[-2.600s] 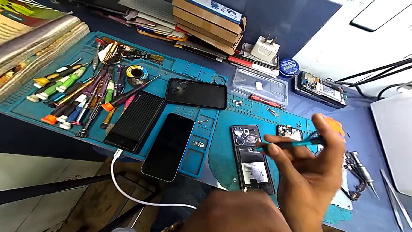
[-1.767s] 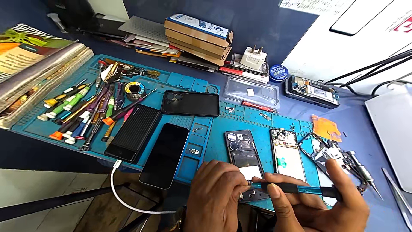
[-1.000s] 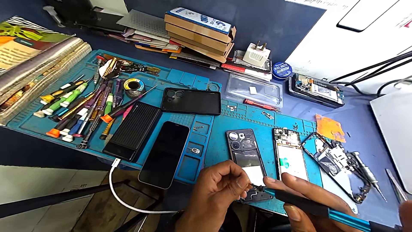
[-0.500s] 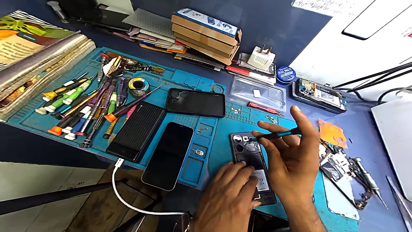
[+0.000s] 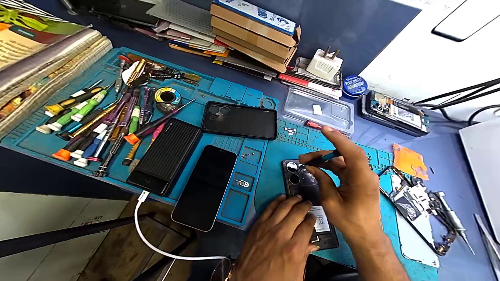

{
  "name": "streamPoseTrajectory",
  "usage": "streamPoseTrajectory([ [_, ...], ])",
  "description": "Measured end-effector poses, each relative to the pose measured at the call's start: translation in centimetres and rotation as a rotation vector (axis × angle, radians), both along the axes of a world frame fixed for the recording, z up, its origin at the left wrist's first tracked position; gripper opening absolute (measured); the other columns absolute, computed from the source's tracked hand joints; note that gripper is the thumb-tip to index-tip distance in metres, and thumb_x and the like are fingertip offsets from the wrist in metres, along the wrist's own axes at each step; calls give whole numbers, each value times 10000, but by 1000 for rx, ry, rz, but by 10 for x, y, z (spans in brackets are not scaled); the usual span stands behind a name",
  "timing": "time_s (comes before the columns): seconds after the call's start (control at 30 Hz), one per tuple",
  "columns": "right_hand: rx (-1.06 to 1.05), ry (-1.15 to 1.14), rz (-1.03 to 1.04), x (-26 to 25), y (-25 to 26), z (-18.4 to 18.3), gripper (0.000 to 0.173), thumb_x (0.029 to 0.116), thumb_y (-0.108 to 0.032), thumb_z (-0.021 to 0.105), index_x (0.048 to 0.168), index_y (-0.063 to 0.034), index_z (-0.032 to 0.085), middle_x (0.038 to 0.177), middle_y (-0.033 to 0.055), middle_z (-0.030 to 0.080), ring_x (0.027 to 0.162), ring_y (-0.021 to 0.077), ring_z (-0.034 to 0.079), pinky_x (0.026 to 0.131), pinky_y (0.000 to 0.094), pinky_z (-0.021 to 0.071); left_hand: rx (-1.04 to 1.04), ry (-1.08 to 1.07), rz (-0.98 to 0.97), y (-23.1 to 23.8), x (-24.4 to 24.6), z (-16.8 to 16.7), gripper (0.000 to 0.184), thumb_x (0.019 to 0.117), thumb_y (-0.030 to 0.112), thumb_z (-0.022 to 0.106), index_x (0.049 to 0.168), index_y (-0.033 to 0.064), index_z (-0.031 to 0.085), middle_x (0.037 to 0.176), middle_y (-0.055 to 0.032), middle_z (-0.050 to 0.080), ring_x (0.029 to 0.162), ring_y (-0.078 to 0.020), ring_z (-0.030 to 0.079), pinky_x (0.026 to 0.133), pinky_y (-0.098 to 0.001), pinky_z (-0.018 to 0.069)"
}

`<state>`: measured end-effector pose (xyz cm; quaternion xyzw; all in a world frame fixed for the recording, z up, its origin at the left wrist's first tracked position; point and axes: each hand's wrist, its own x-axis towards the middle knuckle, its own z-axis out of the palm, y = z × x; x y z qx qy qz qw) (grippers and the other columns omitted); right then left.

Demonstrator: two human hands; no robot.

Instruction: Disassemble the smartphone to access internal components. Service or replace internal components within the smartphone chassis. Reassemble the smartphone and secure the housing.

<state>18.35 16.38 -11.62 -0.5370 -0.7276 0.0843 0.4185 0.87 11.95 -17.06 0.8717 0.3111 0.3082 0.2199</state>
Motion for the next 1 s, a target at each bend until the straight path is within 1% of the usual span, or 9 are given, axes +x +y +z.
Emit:
streamPoseTrajectory([
  [0.1, 42, -151, -145, -5, 3, 2, 600, 957, -225, 722, 1494, -96, 489, 1147, 92, 702, 916, 176, 707, 770, 396, 603, 7, 3, -4, 0, 0, 0, 365, 1039, 369, 528, 1246, 128, 709, 1394, -40, 640, 1412, -233, 502, 1213, -437, 366],
  [0.2, -107, -140, -54, -6, 2, 13, 607, 974, -75, 613, 1544, -171, 428, 1215, 12, 708, 1050, 119, 712, 873, 347, 636, -6, 17, -15, 0, -2, 1, 373, 1039, 366, 530, 1262, 119, 700, 1412, -47, 627, 1423, -237, 488, 1220, -439, 350],
  [0.3, 0, -195, -239, -9, 5, 9, 591, 936, -206, 732, 1480, -124, 515, 907, 62, 700, 711, 190, 674, 590, 408, 554, -1, 30, -17, -1, -1, 2, 388, 1039, 378, 525, 1275, 122, 694, 1427, -43, 619, 1430, -240, 482, 1223, -450, 348],
  [0.43, -141, -145, -48, -7, 4, 18, 587, 994, -141, 609, 1550, -162, 422, 1377, 13, 645, 1218, 128, 650, 1003, 363, 586, -12, 42, -26, 0, -1, 4, 386, 1037, 368, 533, 1277, 111, 692, 1431, -51, 614, 1439, -239, 470, 1227, -446, 339],
  [0.57, 27, -231, -275, -13, 7, 9, 566, 950, -264, 724, 1465, -118, 540, 965, 86, 708, 736, 224, 681, 592, 436, 549, 0, 51, -31, 0, -1, 4, 394, 1032, 378, 537, 1274, 109, 693, 1426, -54, 617, 1436, -243, 474, 1228, -455, 336],
  [0.67, -118, -179, -119, -11, 4, 18, 579, 1010, -210, 609, 1559, -176, 428, 1377, 24, 649, 1197, 152, 661, 965, 381, 584, -2, 50, -32, 1, -2, 3, 396, 1033, 378, 543, 1289, 113, 688, 1436, -51, 611, 1439, -236, 470, 1226, -452, 340],
  [0.8, 13, -178, -222, -10, 8, 9, 571, 943, -197, 718, 1478, -127, 530, 987, 70, 705, 747, 181, 677, 615, 398, 564, -1, 47, -34, 0, -2, 3, 401, 1035, 385, 534, 1283, 111, 689, 1437, -56, 610, 1436, -243, 474, 1229, -458, 337],
  [0.9, -88, -159, -96, -9, 5, 16, 578, 1005, -211, 631, 1545, -134, 439, 1384, 47, 635, 1201, 156, 650, 987, 373, 571, -1, 40, -30, 1, -2, 3, 395, 1035, 378, 536, 1284, 112, 690, 1436, -57, 611, 1432, -240, 479, 1226, -459, 339],
  [1.0, -67, -101, -137, -9, 6, 10, 583, 947, -71, 656, 1499, -161, 490, 1096, 21, 741, 924, 138, 743, 778, 372, 652, -20, 36, -29, -1, -3, 1, 405, 1040, 379, 523, 1305, 116, 681, 1447, -45, 603, 1447, -237, 459, 1237, -452, 322],
])
